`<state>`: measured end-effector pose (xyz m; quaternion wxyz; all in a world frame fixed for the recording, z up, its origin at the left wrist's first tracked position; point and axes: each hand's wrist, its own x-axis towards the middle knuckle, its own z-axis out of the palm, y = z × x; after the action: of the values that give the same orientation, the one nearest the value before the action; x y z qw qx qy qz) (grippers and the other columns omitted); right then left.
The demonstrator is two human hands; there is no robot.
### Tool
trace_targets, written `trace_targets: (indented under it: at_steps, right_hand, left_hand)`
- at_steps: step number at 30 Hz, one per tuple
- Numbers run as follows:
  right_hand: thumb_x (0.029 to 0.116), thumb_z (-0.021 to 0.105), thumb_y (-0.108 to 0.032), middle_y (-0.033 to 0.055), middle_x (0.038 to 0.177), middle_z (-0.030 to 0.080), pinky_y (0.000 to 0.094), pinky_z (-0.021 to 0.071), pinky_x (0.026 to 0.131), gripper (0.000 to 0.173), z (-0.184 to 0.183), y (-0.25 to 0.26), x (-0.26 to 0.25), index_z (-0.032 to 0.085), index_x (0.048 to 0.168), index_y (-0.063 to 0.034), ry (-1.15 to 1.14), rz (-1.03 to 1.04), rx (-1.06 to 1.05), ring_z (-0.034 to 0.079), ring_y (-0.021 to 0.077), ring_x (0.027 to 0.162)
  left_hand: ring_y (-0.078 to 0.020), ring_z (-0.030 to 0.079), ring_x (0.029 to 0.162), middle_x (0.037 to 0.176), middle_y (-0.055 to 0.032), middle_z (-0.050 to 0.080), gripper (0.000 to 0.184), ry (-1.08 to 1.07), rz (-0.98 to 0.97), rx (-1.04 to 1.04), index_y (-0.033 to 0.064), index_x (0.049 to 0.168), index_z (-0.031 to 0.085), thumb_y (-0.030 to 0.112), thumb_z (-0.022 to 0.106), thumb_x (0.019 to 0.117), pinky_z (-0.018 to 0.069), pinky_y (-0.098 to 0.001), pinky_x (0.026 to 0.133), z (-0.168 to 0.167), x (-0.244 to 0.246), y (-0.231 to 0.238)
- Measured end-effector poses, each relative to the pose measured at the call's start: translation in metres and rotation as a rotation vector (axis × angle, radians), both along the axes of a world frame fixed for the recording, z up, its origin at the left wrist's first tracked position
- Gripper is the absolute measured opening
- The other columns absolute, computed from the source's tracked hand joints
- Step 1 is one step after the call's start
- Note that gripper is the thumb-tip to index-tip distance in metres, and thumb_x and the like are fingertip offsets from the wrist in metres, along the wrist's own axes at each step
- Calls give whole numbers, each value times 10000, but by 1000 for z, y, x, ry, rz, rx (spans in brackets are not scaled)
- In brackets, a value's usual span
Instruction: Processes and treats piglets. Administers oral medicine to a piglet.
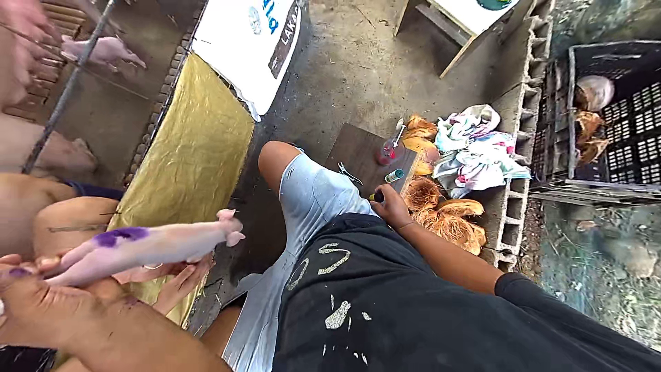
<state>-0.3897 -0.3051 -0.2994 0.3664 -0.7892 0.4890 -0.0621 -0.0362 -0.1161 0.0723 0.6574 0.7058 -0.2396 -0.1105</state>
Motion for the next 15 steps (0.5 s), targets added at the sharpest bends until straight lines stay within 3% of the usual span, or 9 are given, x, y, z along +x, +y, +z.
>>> trace_targets:
  at_steps: [1, 2, 4, 5, 7, 9, 10, 13, 15]
  right_hand:
    - [944, 696, -208, 209, 1239, 652, 518, 539, 988, 396, 0, -1, -1, 604, 1262, 9, 11, 6, 14, 668, 345, 1123]
    - [949, 691, -216, 208, 1257, 649, 512, 530, 1005, 420, 1, -2, -1, 592, 1290, 9, 10, 12, 23, 661, 341, 1144]
    - [940, 707, -251, 194, 1270, 654, 491, 519, 1034, 486, 0, -2, -4, 577, 1333, 3, -20, 9, 16, 654, 318, 1168]
    - [933, 717, -272, 188, 1269, 655, 487, 517, 1038, 508, 0, -3, -5, 577, 1340, -3, -32, 8, 11, 652, 312, 1171]
    - [922, 730, -323, 185, 1286, 649, 491, 513, 1045, 551, 4, -5, -9, 578, 1354, -16, -36, 18, 0, 644, 313, 1189]
    - [911, 741, -358, 188, 1304, 640, 498, 513, 1049, 591, 10, -5, -13, 573, 1367, -22, -50, 33, -16, 636, 322, 1203]
    - [904, 745, -371, 191, 1310, 637, 500, 511, 1051, 609, 12, -5, -13, 569, 1371, -23, -56, 42, -23, 632, 325, 1211]
    - [896, 744, -423, 204, 1336, 613, 511, 494, 1065, 652, 23, -5, -16, 562, 1378, -24, -79, 43, -39, 602, 342, 1249]
    - [921, 712, -458, 204, 1346, 614, 493, 491, 1074, 616, 40, -2, -19, 598, 1335, -17, -166, 13, -155, 588, 332, 1275]
  left_hand:
    - [-7, 510, 521, 595, 13, 485, 284, 43, 263, 53, -4, 785, 418, -186, 306, 972, 494, -116, 592, 22, -31, -31]
    - [7, 458, 466, 552, 21, 427, 318, 56, 431, 86, 25, 747, 375, -203, 314, 959, 456, -87, 550, 35, -48, -52]
    - [22, 500, 528, 614, 29, 452, 289, 7, 394, 94, 15, 793, 398, -188, 303, 976, 489, -89, 614, 29, -42, -42]
    - [6, 505, 551, 639, 21, 465, 274, 62, 468, 131, 17, 808, 410, -157, 321, 1001, 493, -104, 647, 25, -35, -42]
    - [-73, 573, 711, 792, -22, 574, 194, 51, 397, 40, -38, 943, 535, -105, 371, 1023, 530, -218, 788, -16, 14, -6]
    - [-123, 627, 749, 850, -26, 598, 149, -137, 317, -207, -1, 1039, 536, -76, 408, 1031, 578, -292, 788, -64, 74, 36]
    - [-132, 635, 741, 837, -20, 601, 144, -144, 325, -258, 15, 1052, 532, -65, 414, 1037, 581, -304, 782, -71, 87, 45]
    - [-149, 648, 735, 821, -24, 610, 138, -111, 361, -320, 39, 1041, 549, -43, 439, 1048, 594, -318, 777, -66, 89, 42]
    - [-172, 660, 755, 847, -48, 624, 134, -118, 333, -324, 25, 1056, 549, -51, 439, 1044, 602, -339, 784, -67, 93, 42]
